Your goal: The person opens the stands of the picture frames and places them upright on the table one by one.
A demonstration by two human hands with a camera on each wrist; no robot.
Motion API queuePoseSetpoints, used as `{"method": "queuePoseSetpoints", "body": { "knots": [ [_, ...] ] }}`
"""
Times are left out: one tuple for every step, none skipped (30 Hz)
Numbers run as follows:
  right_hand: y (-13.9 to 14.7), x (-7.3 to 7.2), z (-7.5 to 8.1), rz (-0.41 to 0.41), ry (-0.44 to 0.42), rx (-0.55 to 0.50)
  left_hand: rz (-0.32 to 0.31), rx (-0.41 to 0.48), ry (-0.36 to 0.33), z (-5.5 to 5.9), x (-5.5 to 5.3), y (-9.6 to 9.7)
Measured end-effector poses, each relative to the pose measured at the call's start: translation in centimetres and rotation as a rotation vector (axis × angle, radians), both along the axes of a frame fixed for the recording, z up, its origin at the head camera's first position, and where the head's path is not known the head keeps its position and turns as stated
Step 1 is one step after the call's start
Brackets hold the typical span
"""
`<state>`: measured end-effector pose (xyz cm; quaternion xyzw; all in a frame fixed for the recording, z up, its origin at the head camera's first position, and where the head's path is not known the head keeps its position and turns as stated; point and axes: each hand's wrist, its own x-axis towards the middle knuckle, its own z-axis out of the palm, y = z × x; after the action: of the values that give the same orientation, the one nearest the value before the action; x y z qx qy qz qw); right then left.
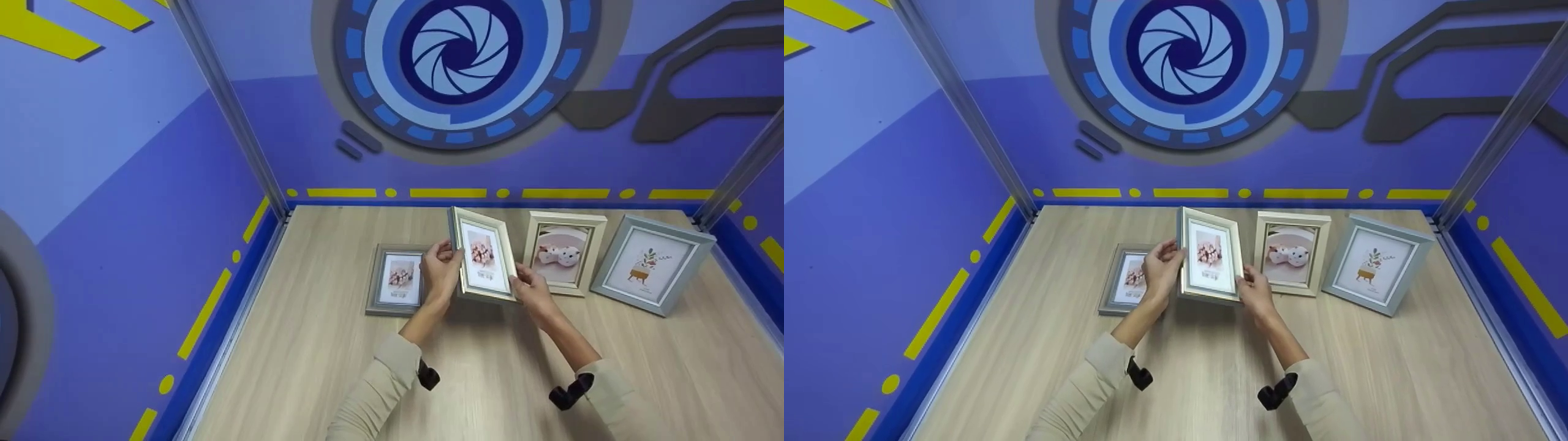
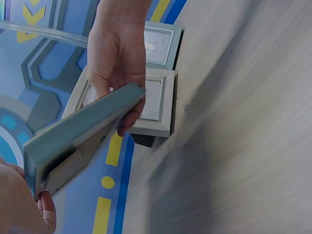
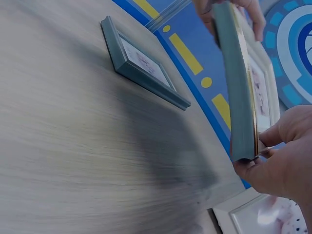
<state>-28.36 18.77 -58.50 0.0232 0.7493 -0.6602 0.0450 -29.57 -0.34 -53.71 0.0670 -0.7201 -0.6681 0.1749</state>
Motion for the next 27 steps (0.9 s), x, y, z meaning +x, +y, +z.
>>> {"method": "queuePoseSetpoints", "body": {
  "knots": [
    [-0.1, 0.0, -0.1, 0.009, -0.003, -0.004, -0.010, 0.009, 0.018, 0.2, 0.1, 0.1],
    [-0.1, 0.0, -0.1, 0.018, -0.007, -0.008, -0.023, 0.022, 0.034, 0.5, 0.2, 0.3],
    [-0.1, 0.0, -0.2, 0.020, -0.014, -0.011, -0.038, 0.031, 0.045, 0.7, 0.3, 0.4],
    [-0.2, 0.0, -0.3, 0.023, -0.021, -0.009, -0.059, 0.036, 0.065, 0.9, 0.4, 0.6],
    [-0.3, 0.0, -0.3, 0.019, -0.029, -0.006, -0.077, 0.035, 0.079, 1.2, 0.5, 0.7],
    [-0.3, 0.0, -0.4, 0.015, -0.038, 0.002, -0.097, 0.032, 0.096, 1.4, 0.6, 0.9],
    [-0.4, 0.0, -0.6, 0.009, -0.046, 0.016, -0.114, 0.020, 0.116, 1.6, 0.7, 1.0],
    [-0.4, 0.0, -0.7, 0.004, -0.056, 0.032, -0.130, 0.001, 0.135, 1.9, 0.8, 1.2],
    [-0.5, 0.0, -0.8, -0.002, -0.065, 0.041, -0.145, -0.020, 0.153, 2.1, 1.0, 1.4],
    [-0.5, 0.1, -0.9, -0.008, -0.073, 0.053, -0.158, -0.046, 0.172, 2.3, 1.1, 1.5],
    [-0.6, 0.2, -1.0, -0.009, -0.085, 0.058, -0.170, -0.072, 0.184, 2.5, 1.3, 1.6],
    [-0.6, 0.3, -1.1, -0.008, -0.094, 0.059, -0.183, -0.098, 0.196, 2.6, 1.4, 1.8],
    [-0.7, 0.4, -1.2, 0.001, -0.107, 0.052, -0.196, -0.120, 0.207, 2.8, 1.6, 1.9],
    [-0.8, 0.5, -1.3, 0.011, -0.121, 0.040, -0.208, -0.139, 0.212, 2.9, 1.8, 2.0],
    [-1.0, 0.7, -1.4, 0.023, -0.131, 0.021, -0.217, -0.162, 0.219, 3.0, 2.0, 2.1],
    [-1.1, 0.8, -1.5, 0.030, -0.139, -0.002, -0.228, -0.177, 0.229, 3.0, 2.1, 2.2],
    [-1.3, 0.9, -1.6, 0.042, -0.146, -0.028, -0.238, -0.192, 0.232, 3.1, 2.2, 2.2],
    [-1.4, 0.9, -1.7, 0.051, -0.149, -0.055, -0.246, -0.208, 0.234, 3.2, 2.4, 2.3],
    [-1.5, 1.0, -1.8, 0.061, -0.151, -0.078, -0.255, -0.221, 0.238, 3.3, 2.5, 2.3],
    [-1.6, 1.1, -1.9, 0.067, -0.151, -0.101, -0.264, -0.236, 0.242, 3.3, 2.6, 2.3],
    [-1.7, 1.1, -1.9, 0.070, -0.149, -0.121, -0.275, -0.251, 0.250, 3.4, 2.7, 2.3],
    [-1.8, 1.2, -2.0, 0.068, -0.147, -0.142, -0.290, -0.263, 0.253, 3.4, 2.8, 2.3],
    [-1.8, 1.3, -2.0, 0.070, -0.148, -0.155, -0.305, -0.277, 0.257, 3.4, 2.9, 2.2],
    [-1.8, 1.4, -2.1, 0.071, -0.148, -0.166, -0.319, -0.288, 0.265, 3.5, 2.9, 2.2],
    [-1.8, 1.5, -2.1, 0.073, -0.150, -0.172, -0.333, -0.292, 0.274, 3.5, 3.0, 2.1],
    [-1.8, 1.6, -2.2, 0.072, -0.151, -0.176, -0.349, -0.291, 0.283, 3.5, 3.0, 1.9],
    [-1.8, 1.7, -2.2, 0.068, -0.150, -0.189, -0.364, -0.290, 0.288, 3.5, 3.0, 1.8]
  ]
}}
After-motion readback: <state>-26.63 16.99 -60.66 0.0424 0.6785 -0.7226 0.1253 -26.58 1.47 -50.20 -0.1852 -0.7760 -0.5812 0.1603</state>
